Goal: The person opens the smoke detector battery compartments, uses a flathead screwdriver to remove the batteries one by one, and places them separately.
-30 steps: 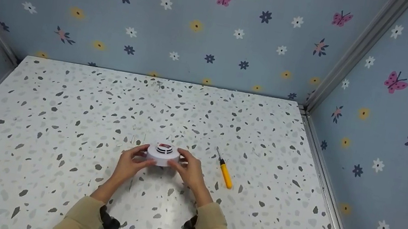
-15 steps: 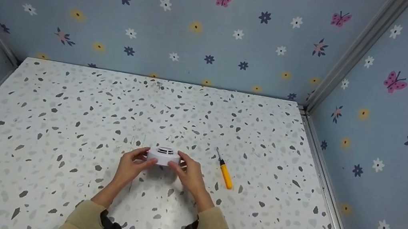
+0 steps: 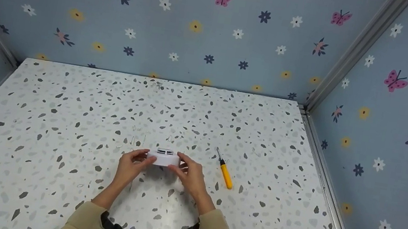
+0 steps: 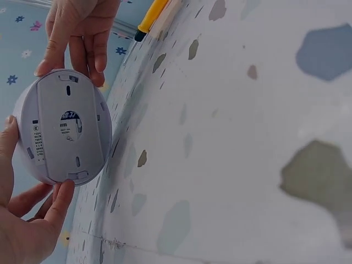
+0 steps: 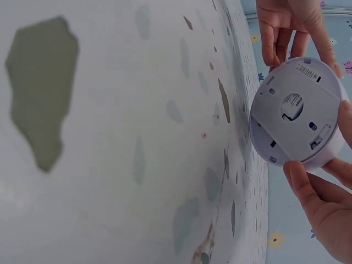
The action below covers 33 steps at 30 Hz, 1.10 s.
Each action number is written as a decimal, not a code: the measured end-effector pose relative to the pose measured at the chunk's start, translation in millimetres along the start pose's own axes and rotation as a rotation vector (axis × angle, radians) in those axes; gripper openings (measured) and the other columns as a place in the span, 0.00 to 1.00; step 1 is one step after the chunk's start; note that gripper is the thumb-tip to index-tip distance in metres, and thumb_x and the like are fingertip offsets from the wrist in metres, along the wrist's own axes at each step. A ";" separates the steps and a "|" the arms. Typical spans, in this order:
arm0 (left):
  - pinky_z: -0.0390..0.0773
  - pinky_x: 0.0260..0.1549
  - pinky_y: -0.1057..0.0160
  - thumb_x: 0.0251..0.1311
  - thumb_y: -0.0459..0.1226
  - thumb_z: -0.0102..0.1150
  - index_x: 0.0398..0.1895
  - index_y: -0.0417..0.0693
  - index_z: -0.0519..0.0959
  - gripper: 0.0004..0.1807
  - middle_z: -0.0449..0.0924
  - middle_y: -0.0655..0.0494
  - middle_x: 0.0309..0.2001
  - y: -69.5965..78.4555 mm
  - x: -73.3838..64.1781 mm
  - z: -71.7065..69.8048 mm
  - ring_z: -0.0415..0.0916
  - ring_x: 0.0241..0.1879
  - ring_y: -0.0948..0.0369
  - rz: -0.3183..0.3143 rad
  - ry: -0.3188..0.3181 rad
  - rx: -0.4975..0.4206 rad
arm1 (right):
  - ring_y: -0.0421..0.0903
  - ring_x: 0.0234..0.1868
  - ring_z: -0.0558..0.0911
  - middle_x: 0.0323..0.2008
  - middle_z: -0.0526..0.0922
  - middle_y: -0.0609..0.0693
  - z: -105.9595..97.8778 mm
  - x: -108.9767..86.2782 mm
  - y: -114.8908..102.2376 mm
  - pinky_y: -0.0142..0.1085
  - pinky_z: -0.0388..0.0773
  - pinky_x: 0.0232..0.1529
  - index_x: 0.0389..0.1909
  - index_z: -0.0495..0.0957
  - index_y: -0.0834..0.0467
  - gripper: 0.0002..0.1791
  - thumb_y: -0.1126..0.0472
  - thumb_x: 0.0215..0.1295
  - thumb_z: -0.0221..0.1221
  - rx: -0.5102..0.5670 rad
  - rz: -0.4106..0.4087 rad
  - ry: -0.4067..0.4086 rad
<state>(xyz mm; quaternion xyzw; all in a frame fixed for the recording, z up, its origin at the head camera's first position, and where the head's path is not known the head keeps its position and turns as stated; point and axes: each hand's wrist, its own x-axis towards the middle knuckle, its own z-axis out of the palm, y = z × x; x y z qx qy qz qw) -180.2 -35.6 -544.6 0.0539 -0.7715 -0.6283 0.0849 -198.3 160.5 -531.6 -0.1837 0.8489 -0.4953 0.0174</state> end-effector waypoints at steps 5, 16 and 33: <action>0.74 0.34 0.65 0.42 0.50 0.66 0.45 0.35 0.76 0.32 0.76 0.49 0.34 2.9 -1.0 0.7 0.73 0.34 0.58 -0.023 0.018 0.010 | 0.45 0.38 0.78 0.43 0.78 0.55 0.4 -0.8 1.4 0.36 0.75 0.40 0.56 0.68 0.62 0.31 0.50 0.54 0.59 -0.016 0.000 -0.012; 0.73 0.36 0.64 0.44 0.53 0.63 0.44 0.37 0.77 0.31 0.75 0.51 0.34 6.9 -2.5 1.3 0.72 0.35 0.59 -0.052 0.013 0.044 | 0.52 0.34 0.79 0.39 0.79 0.61 1.7 -2.4 1.4 0.39 0.77 0.34 0.53 0.71 0.66 0.24 0.61 0.55 0.60 0.051 0.018 0.055; 0.76 0.33 0.66 0.52 0.47 0.59 0.44 0.34 0.77 0.25 0.75 0.50 0.34 5.5 -6.8 -3.2 0.73 0.35 0.59 0.134 -0.017 0.037 | 0.47 0.30 0.80 0.34 0.81 0.55 2.7 -2.2 2.2 0.33 0.77 0.31 0.48 0.75 0.61 0.24 0.49 0.55 0.57 0.061 0.067 0.101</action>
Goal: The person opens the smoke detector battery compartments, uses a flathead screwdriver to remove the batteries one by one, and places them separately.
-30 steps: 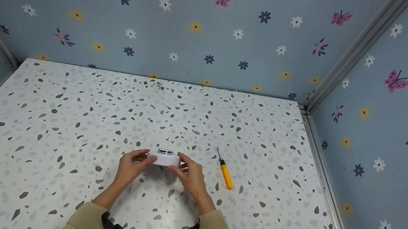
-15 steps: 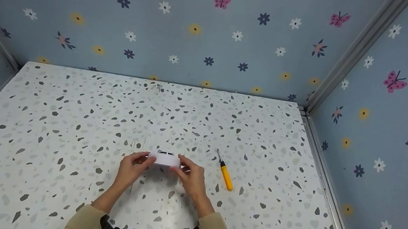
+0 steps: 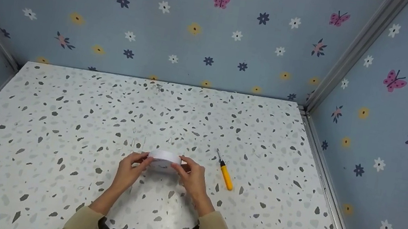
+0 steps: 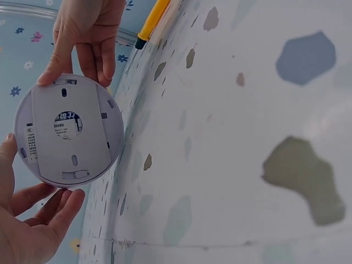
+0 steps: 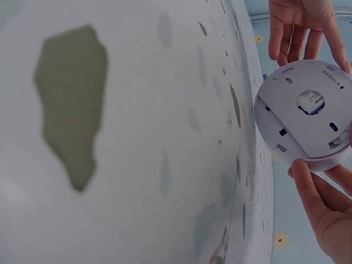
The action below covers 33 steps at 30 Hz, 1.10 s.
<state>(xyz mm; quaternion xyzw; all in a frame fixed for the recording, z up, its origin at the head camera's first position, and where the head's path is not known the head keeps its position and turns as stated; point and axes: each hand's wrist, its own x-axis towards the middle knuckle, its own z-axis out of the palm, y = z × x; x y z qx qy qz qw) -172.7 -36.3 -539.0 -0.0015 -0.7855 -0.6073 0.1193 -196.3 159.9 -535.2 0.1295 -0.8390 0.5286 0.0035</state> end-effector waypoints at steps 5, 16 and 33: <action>0.76 0.35 0.66 0.54 0.47 0.57 0.47 0.32 0.75 0.26 0.74 0.48 0.38 0.0 -0.9 0.0 0.73 0.38 0.57 0.014 -0.029 -0.035 | 0.49 0.27 0.80 0.31 0.82 0.54 -1.0 2.0 -1.0 0.34 0.78 0.29 0.47 0.75 0.62 0.27 0.45 0.55 0.56 0.026 0.094 -0.015; 0.76 0.37 0.67 0.56 0.42 0.56 0.49 0.32 0.73 0.23 0.75 0.47 0.39 -7.1 0.7 0.9 0.75 0.40 0.56 0.029 -0.066 -0.067 | 0.47 0.24 0.80 0.33 0.81 0.56 -2.9 5.4 2.2 0.36 0.77 0.26 0.47 0.74 0.65 0.26 0.46 0.58 0.54 0.021 0.123 -0.034; 0.76 0.34 0.66 0.54 0.36 0.58 0.45 0.36 0.77 0.16 0.78 0.48 0.35 -4.0 12.1 3.1 0.76 0.35 0.57 0.008 -0.013 -0.099 | 0.47 0.35 0.78 0.37 0.81 0.55 0.2 8.7 -7.9 0.35 0.77 0.32 0.49 0.76 0.62 0.21 0.55 0.57 0.58 0.097 0.115 0.124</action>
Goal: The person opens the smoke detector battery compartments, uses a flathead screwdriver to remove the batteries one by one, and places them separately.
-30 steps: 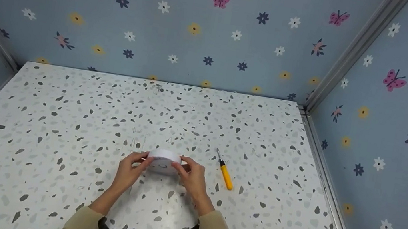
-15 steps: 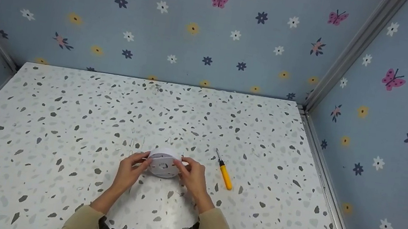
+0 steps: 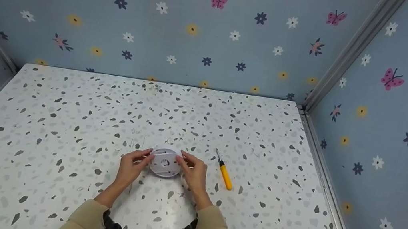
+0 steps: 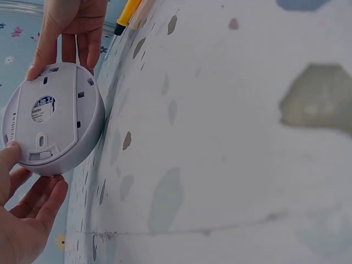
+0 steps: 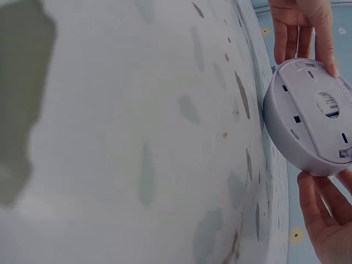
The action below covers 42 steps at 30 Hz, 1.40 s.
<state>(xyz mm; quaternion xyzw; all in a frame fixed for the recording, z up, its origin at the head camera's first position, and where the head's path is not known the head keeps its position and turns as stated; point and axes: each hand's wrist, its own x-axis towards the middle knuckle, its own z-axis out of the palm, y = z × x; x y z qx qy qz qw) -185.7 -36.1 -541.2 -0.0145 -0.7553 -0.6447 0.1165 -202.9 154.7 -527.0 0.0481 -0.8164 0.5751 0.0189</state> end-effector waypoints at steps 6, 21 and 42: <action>0.75 0.32 0.68 0.52 0.40 0.60 0.43 0.44 0.80 0.15 0.81 0.53 0.34 -9.4 6.7 3.1 0.76 0.32 0.62 -0.026 0.065 0.076 | 0.45 0.33 0.79 0.36 0.82 0.52 3.6 5.2 6.3 0.33 0.77 0.32 0.47 0.78 0.58 0.18 0.56 0.56 0.59 0.038 -0.045 0.041; 0.76 0.33 0.67 0.51 0.35 0.61 0.44 0.39 0.78 0.16 0.80 0.47 0.35 -12.8 10.2 2.9 0.77 0.32 0.58 -0.020 0.043 0.065 | 0.54 0.39 0.78 0.46 0.77 0.61 1.7 9.8 7.0 0.32 0.77 0.35 0.52 0.72 0.65 0.23 0.65 0.53 0.61 0.067 -0.093 -0.074; 0.72 0.32 0.67 0.51 0.41 0.61 0.57 0.38 0.67 0.31 0.72 0.51 0.37 -16.8 3.1 3.1 0.70 0.32 0.61 0.002 -0.129 0.189 | 0.47 0.38 0.78 0.48 0.76 0.56 2.4 12.0 22.0 0.34 0.77 0.32 0.55 0.71 0.55 0.29 0.52 0.51 0.62 -0.026 0.050 -0.115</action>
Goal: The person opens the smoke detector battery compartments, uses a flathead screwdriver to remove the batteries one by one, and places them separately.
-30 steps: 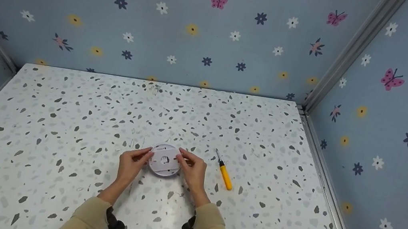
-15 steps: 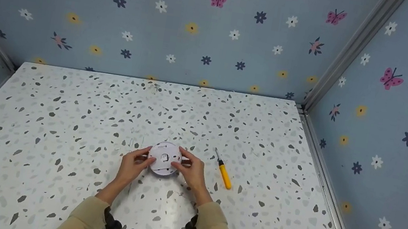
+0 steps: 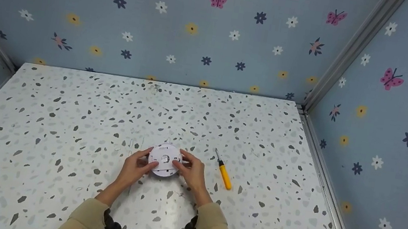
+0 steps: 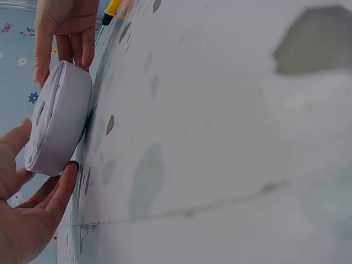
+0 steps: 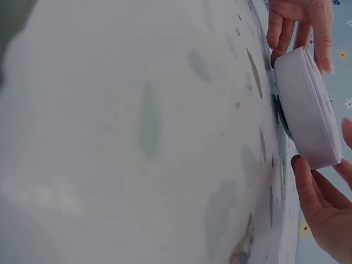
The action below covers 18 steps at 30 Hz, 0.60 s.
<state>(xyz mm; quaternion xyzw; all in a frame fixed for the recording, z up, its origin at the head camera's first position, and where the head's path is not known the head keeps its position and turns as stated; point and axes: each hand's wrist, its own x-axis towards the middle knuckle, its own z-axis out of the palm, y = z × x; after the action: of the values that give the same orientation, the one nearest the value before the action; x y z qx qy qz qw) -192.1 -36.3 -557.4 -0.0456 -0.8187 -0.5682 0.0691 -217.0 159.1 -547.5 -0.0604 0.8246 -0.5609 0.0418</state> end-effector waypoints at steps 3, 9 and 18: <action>0.73 0.32 0.66 0.50 0.41 0.62 0.57 0.35 0.67 0.31 0.71 0.49 0.38 -0.7 -1.1 0.0 0.70 0.32 0.60 0.027 0.000 0.004 | 0.47 0.37 0.78 0.46 0.76 0.56 1.5 -1.0 0.0 0.34 0.77 0.31 0.54 0.72 0.56 0.27 0.51 0.53 0.61 0.003 0.016 0.013; 0.72 0.33 0.65 0.50 0.40 0.62 0.56 0.35 0.68 0.31 0.72 0.48 0.38 -1.9 -2.1 1.0 0.70 0.32 0.59 0.035 0.004 0.013 | 0.45 0.34 0.77 0.43 0.75 0.56 2.7 -1.6 -0.1 0.34 0.77 0.29 0.54 0.72 0.57 0.27 0.51 0.54 0.59 0.004 0.074 0.006; 0.71 0.32 0.65 0.52 0.40 0.61 0.55 0.35 0.69 0.28 0.72 0.49 0.36 -1.1 -3.8 1.6 0.69 0.32 0.59 0.037 -0.009 -0.013 | 0.45 0.29 0.76 0.36 0.76 0.56 1.6 1.0 0.7 0.40 0.77 0.29 0.54 0.71 0.61 0.23 0.57 0.58 0.58 0.013 0.099 -0.045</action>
<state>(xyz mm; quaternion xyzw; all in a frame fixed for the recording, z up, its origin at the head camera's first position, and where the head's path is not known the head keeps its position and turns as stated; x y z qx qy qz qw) -188.6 -35.2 -559.6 -0.0639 -0.8143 -0.5719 0.0758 -217.8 157.7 -548.7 -0.0318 0.8218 -0.5619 0.0886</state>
